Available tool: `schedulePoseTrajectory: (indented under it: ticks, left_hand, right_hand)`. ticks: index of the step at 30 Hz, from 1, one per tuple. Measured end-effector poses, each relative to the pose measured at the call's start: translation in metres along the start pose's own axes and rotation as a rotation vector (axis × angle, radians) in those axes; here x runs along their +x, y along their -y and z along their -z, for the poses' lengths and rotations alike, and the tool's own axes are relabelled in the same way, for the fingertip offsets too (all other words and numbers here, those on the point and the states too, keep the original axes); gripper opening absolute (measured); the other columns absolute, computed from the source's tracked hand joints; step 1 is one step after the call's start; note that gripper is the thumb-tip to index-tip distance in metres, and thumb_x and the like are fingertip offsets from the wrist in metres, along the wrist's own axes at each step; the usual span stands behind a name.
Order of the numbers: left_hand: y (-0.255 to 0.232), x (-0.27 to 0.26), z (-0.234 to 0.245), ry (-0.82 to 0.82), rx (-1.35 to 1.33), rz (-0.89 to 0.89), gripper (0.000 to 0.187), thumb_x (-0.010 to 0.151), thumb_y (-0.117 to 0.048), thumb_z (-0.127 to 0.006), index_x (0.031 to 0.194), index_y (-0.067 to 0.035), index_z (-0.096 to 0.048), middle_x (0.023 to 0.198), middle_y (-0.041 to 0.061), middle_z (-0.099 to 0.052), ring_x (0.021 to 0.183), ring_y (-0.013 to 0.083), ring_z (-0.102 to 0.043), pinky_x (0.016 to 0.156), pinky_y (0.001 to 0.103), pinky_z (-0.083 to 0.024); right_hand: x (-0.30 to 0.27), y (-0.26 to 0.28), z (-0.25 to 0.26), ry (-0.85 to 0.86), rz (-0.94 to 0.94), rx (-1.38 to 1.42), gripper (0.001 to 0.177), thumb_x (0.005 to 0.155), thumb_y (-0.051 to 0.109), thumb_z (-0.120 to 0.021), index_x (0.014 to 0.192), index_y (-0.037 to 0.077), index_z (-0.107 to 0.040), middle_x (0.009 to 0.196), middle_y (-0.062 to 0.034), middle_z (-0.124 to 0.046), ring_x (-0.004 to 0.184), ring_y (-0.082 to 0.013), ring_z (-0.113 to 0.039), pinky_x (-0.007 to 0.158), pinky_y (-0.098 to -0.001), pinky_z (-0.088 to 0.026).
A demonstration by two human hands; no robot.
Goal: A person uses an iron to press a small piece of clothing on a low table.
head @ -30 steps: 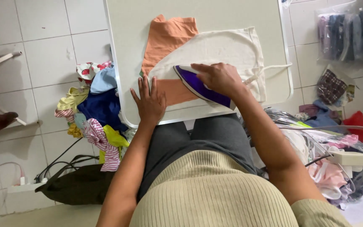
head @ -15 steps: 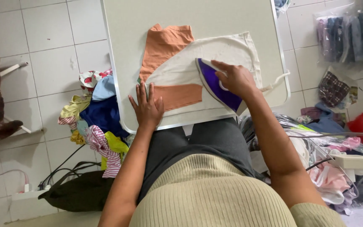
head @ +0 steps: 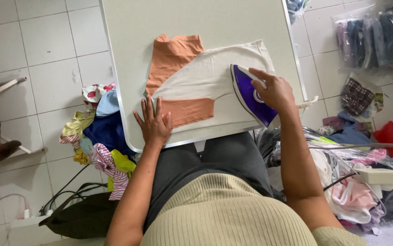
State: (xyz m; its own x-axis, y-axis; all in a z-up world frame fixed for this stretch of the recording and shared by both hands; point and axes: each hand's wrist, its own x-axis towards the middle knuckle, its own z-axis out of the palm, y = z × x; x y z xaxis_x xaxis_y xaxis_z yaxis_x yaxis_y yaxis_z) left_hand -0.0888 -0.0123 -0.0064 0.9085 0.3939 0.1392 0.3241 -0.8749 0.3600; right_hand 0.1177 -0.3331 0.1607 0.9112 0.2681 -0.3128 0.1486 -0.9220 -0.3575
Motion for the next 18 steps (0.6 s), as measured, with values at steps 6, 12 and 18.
schedulePoseTrajectory:
  ticks: [6,12,18]
  left_hand:
    - [0.002,-0.001,-0.004,-0.014,0.02,-0.016,0.067,0.099,-0.048,-0.043,0.159,-0.018,-0.04,0.167,0.021,-0.026,0.154,0.0419,-0.023,0.114,0.075,-0.009]
    - [0.001,-0.001,-0.002,-0.036,0.018,-0.025,0.066,0.099,-0.046,-0.045,0.158,-0.018,-0.041,0.166,0.022,-0.027,0.153,0.0425,-0.025,0.114,0.075,-0.012]
    - [0.002,0.001,-0.004,-0.059,0.028,-0.031,0.064,0.099,-0.047,-0.045,0.157,-0.018,-0.043,0.166,0.022,-0.029,0.153,0.0424,-0.026,0.114,0.076,-0.012]
  right_hand:
    - [-0.011,0.01,0.012,0.036,0.077,0.043,0.046,0.099,0.035,-0.057,0.144,0.042,-0.058,0.116,-0.0254,-0.071,0.11,-0.0537,-0.061,0.099,-0.0627,-0.048]
    - [0.001,-0.008,-0.002,0.029,0.102,-0.066,0.044,0.1,0.04,-0.056,0.143,0.051,-0.057,0.102,-0.0177,-0.075,0.099,-0.0449,-0.067,0.093,-0.0575,-0.052]
    - [-0.007,0.003,0.013,0.095,0.152,0.061,0.042,0.096,0.035,-0.062,0.138,0.041,-0.065,0.084,-0.0226,-0.074,0.085,-0.0508,-0.065,0.09,-0.0604,-0.051]
